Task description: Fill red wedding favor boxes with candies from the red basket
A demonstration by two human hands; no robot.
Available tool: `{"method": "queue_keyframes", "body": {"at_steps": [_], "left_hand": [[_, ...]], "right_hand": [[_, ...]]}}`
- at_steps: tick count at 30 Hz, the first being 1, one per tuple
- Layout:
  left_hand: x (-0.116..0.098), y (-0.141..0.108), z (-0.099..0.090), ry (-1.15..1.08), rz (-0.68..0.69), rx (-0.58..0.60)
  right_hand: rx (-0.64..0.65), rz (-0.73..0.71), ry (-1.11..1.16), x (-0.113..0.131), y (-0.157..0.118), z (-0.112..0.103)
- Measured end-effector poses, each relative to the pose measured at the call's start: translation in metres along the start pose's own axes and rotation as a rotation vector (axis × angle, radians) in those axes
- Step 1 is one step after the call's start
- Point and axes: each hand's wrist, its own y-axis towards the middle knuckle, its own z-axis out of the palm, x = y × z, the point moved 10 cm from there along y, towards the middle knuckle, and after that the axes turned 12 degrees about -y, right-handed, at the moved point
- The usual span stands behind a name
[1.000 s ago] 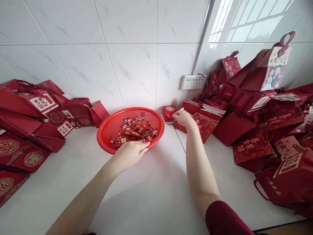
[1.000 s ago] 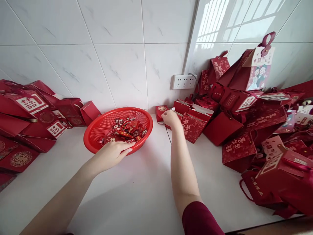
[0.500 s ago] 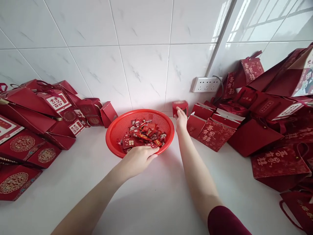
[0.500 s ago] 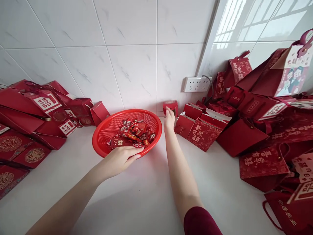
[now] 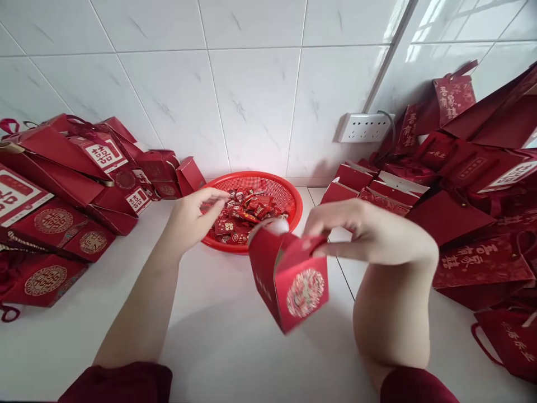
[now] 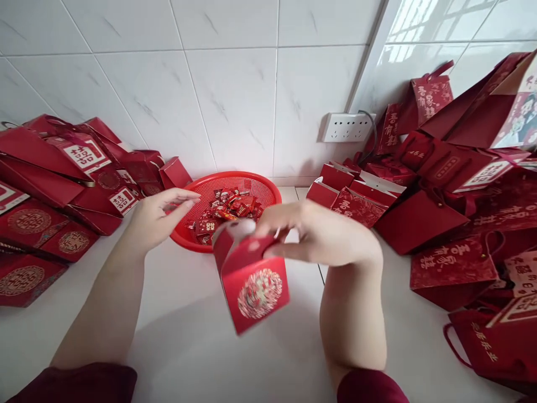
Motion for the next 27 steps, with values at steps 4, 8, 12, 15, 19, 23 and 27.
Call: {"method": "queue_keyframes", "body": {"at_steps": [4,8,12,15,19,23,27], "left_hand": [[-0.028,-0.012,0.008,-0.174,0.144,0.14],[-0.052,-0.043,0.055,-0.158,0.238,0.552],[-0.044,-0.07,0.093,0.016,0.19,0.88],[-0.036,-0.078,0.1,0.081,0.153,0.982],[-0.031,-0.087,0.098,0.15,0.163,1.057],[-0.016,-0.087,0.099,0.271,0.105,1.033],[-0.013,-0.085,0.102,0.311,0.111,1.001]], "right_hand": [[0.209,-0.011,-0.209,0.02,0.011,0.055],[0.256,0.099,-0.48,0.006,0.015,0.099],[0.404,0.152,-0.634,-0.01,0.01,0.136],[0.447,0.197,-0.711,-0.015,0.007,0.14],[0.417,0.209,-0.782,-0.014,0.007,0.134],[0.427,0.232,-0.665,-0.02,0.009,0.135],[0.441,0.312,-0.549,-0.026,0.013,0.133]]}}
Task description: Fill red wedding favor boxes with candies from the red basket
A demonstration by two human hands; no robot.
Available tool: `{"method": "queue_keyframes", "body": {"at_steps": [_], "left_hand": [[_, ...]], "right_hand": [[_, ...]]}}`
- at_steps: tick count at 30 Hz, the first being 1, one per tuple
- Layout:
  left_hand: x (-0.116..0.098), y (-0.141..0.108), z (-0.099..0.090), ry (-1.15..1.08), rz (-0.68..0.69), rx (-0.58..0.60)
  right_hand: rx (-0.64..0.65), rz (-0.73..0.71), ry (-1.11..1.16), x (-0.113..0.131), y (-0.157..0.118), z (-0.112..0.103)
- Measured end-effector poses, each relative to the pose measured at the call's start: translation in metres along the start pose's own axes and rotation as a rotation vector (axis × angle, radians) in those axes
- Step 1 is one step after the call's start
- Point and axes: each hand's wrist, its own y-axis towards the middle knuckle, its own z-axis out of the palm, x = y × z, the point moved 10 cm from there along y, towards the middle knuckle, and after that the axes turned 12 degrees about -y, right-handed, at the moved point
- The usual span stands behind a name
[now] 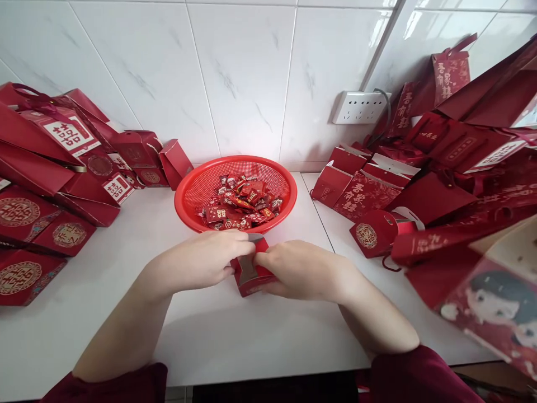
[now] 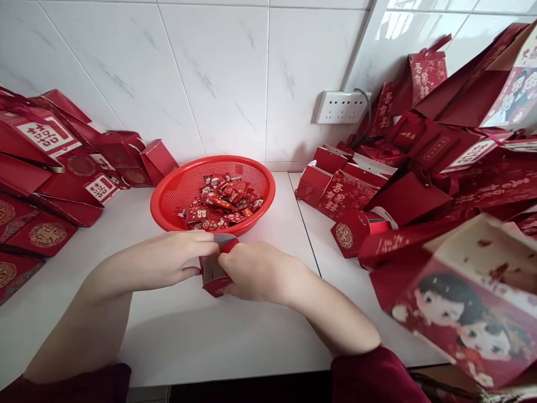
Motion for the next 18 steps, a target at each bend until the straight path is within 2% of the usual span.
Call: {"method": "queue_keyframes", "body": {"at_steps": [4,6,8,10,13,18], "left_hand": [[-0.004,-0.001,-0.004,0.056,0.041,-0.051],[-0.005,-0.003,-0.008,0.06,0.054,-0.097],[-0.006,-0.005,-0.007,0.011,0.076,-0.09],[-0.009,-0.007,-0.003,-0.066,0.116,-0.056],[-0.014,-0.009,-0.001,-0.136,0.151,-0.043],[-0.014,-0.009,0.001,-0.058,0.061,-0.06]], "right_hand": [[-0.008,0.003,0.025,-0.002,0.002,-0.007],[-0.017,-0.039,-0.063,0.0,0.002,-0.007],[-0.003,-0.054,-0.191,-0.002,0.001,-0.004],[0.003,0.0,-0.232,-0.01,0.001,-0.004],[-0.025,0.131,-0.107,-0.025,-0.002,-0.009],[-0.041,0.208,-0.059,-0.041,-0.011,-0.018]]}}
